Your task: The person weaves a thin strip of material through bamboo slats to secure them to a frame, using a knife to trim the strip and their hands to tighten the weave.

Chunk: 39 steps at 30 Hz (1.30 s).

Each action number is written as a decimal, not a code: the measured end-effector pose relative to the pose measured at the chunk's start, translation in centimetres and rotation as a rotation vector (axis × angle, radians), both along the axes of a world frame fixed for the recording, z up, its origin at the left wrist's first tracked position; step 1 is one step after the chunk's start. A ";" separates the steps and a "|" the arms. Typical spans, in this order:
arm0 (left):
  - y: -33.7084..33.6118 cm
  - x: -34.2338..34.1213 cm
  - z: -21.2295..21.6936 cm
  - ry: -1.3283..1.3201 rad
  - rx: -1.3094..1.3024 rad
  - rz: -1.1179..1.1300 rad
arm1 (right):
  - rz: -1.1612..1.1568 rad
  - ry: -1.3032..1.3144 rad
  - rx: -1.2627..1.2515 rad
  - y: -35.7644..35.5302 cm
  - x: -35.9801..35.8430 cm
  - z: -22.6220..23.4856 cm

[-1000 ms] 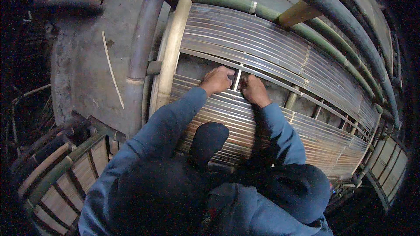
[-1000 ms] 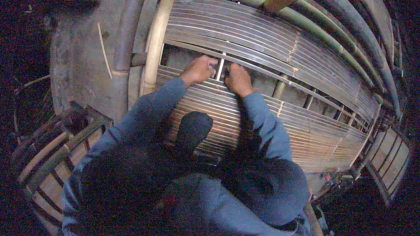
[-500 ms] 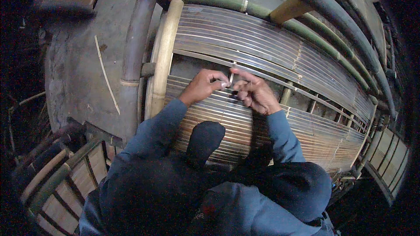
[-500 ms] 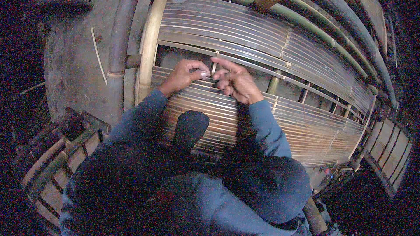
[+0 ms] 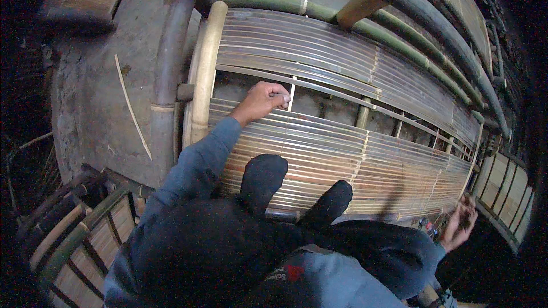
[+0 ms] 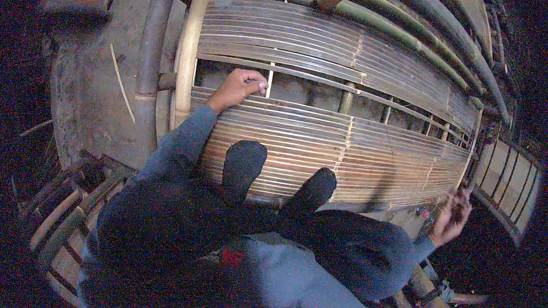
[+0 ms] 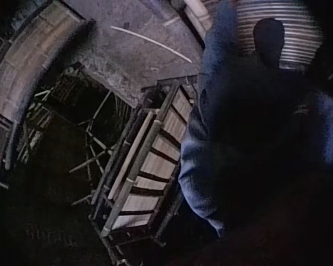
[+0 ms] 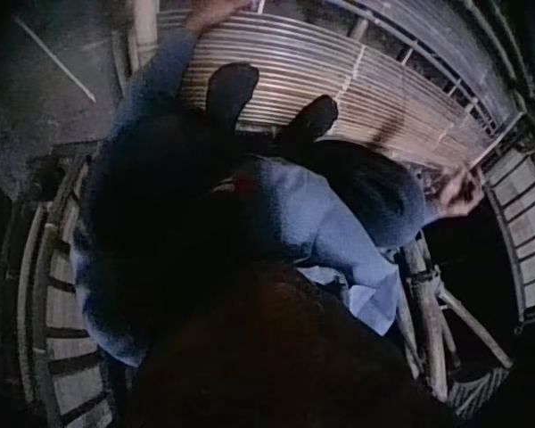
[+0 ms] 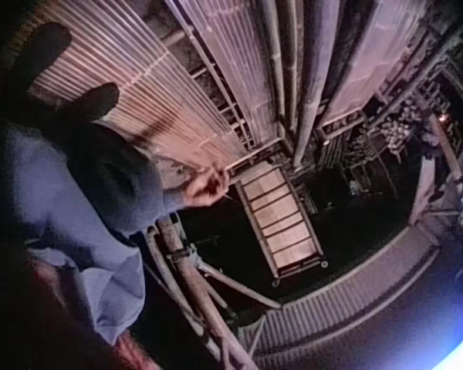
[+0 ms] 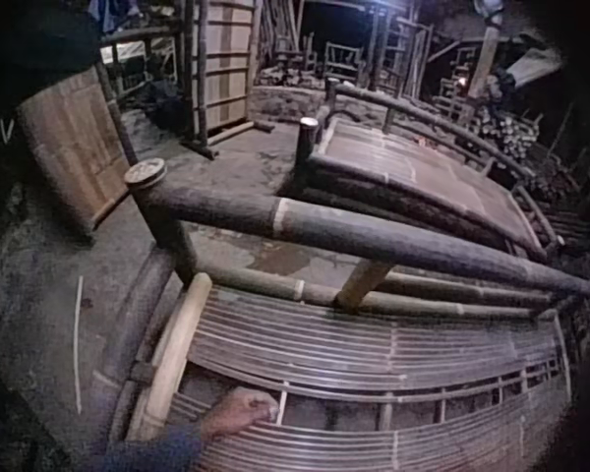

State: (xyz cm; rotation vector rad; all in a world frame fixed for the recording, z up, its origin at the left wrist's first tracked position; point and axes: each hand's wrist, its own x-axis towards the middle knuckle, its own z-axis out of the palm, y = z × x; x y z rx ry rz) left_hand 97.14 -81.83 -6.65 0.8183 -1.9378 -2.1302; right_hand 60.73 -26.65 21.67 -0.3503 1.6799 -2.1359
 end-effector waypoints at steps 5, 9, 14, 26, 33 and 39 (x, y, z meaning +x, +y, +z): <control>2.0 -0.3 2.7 -0.005 -0.503 -0.002 | -0.615 0.224 0.303 5.5 2.1 7.0; 7.2 -1.5 4.9 0.024 -0.774 -0.035 | -0.292 0.093 0.119 9.1 0.6 10.0; 7.3 -1.2 5.2 0.069 -0.865 -0.137 | -0.369 0.201 0.314 4.2 0.4 11.6; 9.4 -0.9 5.4 0.073 -0.608 -0.425 | -0.539 -0.030 0.654 11.0 0.3 6.7; 5.5 -2.0 6.2 -0.213 -1.117 0.002 | -0.441 -0.028 0.751 10.0 1.9 4.6; 6.2 1.1 3.6 -0.197 -1.078 -0.052 | -0.490 0.083 0.800 5.0 1.8 4.9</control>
